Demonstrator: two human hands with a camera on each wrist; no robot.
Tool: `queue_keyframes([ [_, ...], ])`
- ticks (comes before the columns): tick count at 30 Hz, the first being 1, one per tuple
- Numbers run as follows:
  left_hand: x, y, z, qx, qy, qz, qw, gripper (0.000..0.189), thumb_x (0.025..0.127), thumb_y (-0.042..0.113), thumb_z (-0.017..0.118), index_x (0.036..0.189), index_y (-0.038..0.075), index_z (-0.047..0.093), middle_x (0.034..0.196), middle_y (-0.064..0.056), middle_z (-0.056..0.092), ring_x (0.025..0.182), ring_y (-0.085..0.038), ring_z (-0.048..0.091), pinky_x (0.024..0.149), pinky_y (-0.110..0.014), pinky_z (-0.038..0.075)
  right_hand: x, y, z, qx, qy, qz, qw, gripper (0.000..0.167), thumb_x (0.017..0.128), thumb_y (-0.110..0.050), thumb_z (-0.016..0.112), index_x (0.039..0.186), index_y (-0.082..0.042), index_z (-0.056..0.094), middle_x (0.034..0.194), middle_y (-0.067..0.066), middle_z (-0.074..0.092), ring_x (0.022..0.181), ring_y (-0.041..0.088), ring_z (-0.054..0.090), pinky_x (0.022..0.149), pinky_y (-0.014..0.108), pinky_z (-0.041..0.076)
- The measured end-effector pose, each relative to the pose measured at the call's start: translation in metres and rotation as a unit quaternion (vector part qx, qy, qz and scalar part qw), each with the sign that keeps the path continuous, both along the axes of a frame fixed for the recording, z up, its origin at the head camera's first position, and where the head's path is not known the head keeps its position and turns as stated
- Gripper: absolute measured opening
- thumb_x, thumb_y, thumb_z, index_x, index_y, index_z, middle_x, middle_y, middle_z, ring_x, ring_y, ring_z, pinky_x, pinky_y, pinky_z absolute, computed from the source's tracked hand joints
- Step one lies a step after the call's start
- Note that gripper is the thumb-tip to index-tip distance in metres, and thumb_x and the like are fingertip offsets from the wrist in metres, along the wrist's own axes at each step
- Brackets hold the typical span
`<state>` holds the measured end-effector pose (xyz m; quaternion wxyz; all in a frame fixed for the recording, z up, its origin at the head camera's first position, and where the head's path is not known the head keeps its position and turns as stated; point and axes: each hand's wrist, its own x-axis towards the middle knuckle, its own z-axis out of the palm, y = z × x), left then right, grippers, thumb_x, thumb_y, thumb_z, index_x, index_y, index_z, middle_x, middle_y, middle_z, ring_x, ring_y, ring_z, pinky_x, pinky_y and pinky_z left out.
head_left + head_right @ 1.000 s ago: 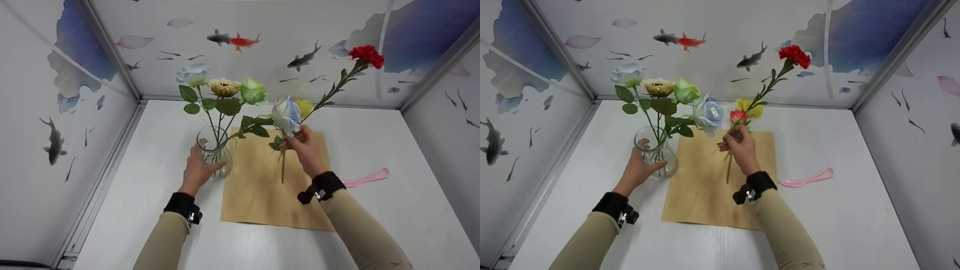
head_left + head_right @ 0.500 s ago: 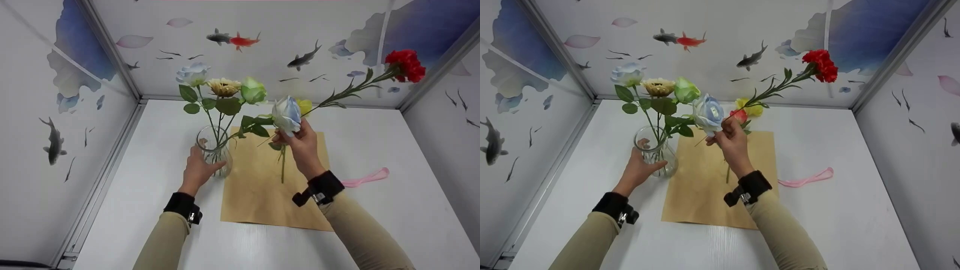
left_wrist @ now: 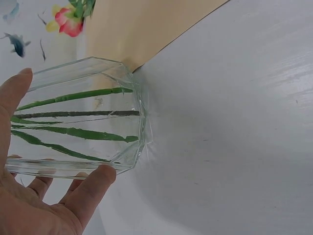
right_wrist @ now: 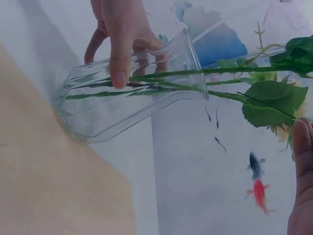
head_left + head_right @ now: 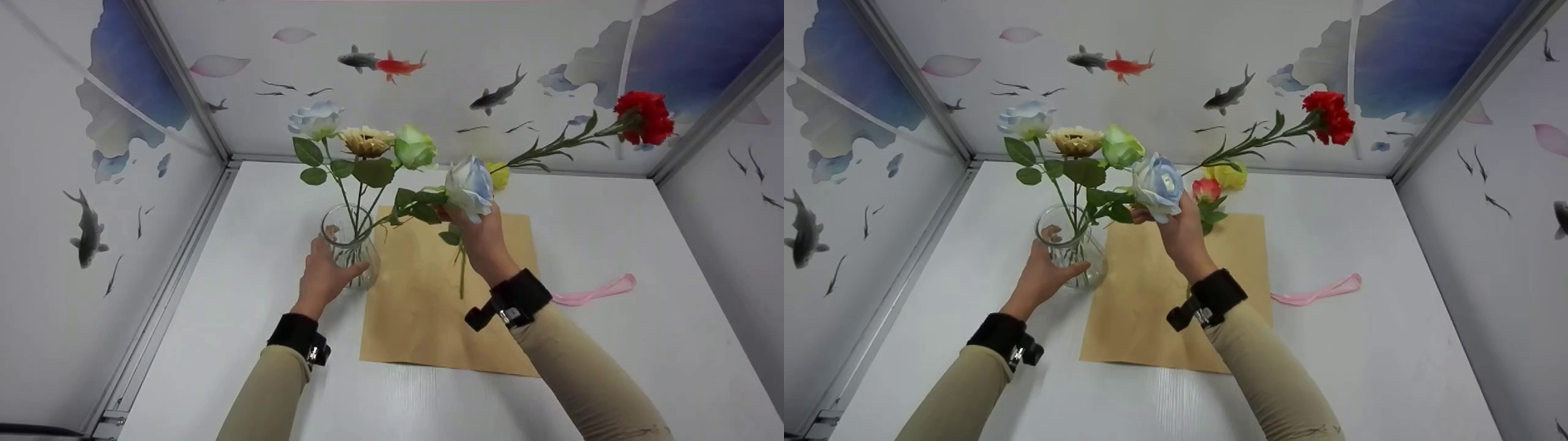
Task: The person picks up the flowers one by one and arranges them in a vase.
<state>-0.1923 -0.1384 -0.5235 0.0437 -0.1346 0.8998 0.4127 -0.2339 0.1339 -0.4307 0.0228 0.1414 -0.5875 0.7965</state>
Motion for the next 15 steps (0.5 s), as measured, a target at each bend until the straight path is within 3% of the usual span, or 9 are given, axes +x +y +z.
queue_keyframes([
  [2,0.000,0.000,0.000,0.000,0.001,0.000,1.0000,0.113,0.080,0.050,0.083,0.159,0.001,0.018,0.159,-0.023,0.033,0.146,-0.039,0.035,0.113,-0.058,0.037,-0.002,-0.005,0.004,-0.003,-0.006,0.003,1.0000,0.024,0.094,-0.005,0.071,0.115,-0.010,0.063,0.109,0.006,0.066,0.102,0.018,0.065,0.091,0.035,0.054],
  [8,0.000,0.000,0.001,0.008,-0.001,0.001,1.0000,0.113,0.081,0.049,0.083,0.160,0.003,0.017,0.159,-0.021,0.032,0.147,-0.038,0.034,0.114,-0.058,0.036,-0.007,-0.020,0.016,0.049,0.032,-0.004,0.9983,0.013,0.092,0.005,0.063,0.094,-0.007,0.065,0.093,0.002,0.060,0.088,0.013,0.054,0.082,0.028,0.046],
  [12,0.001,0.000,0.000,0.001,0.013,-0.006,0.9999,0.109,0.082,0.050,0.082,0.161,0.007,0.019,0.158,-0.019,0.033,0.144,-0.038,0.036,0.111,-0.060,0.039,-0.010,-0.029,0.022,0.067,0.027,-0.012,0.9973,0.017,0.092,0.010,0.061,0.097,-0.005,0.065,0.096,-0.001,0.063,0.093,0.012,0.058,0.087,0.025,0.045],
  [13,0.001,0.000,0.000,-0.001,0.017,-0.007,0.9998,0.109,0.082,0.050,0.082,0.161,0.008,0.020,0.157,-0.018,0.033,0.143,-0.038,0.037,0.110,-0.061,0.040,-0.011,-0.030,0.022,0.048,0.021,-0.011,0.9986,0.014,0.093,0.011,0.059,0.100,0.000,0.064,0.098,0.000,0.063,0.095,0.012,0.059,0.088,0.025,0.047],
  [14,0.001,0.000,-0.001,-0.003,0.021,-0.008,0.9997,0.108,0.082,0.050,0.082,0.161,0.009,0.021,0.157,-0.018,0.033,0.142,-0.038,0.038,0.109,-0.061,0.040,-0.010,-0.031,0.023,0.122,0.033,-0.002,0.9920,0.010,0.096,0.000,0.064,0.106,0.001,0.063,0.105,0.002,0.062,0.101,0.014,0.058,0.093,0.026,0.045],
  [15,0.001,0.000,-0.001,-0.005,0.024,-0.008,0.9997,0.107,0.082,0.051,0.082,0.161,0.010,0.022,0.156,-0.017,0.034,0.142,-0.038,0.039,0.108,-0.061,0.041,-0.010,-0.031,0.023,0.106,0.021,0.007,0.9941,0.012,0.098,0.002,0.060,0.110,0.004,0.059,0.106,0.003,0.061,0.102,0.014,0.058,0.094,0.027,0.046],
])
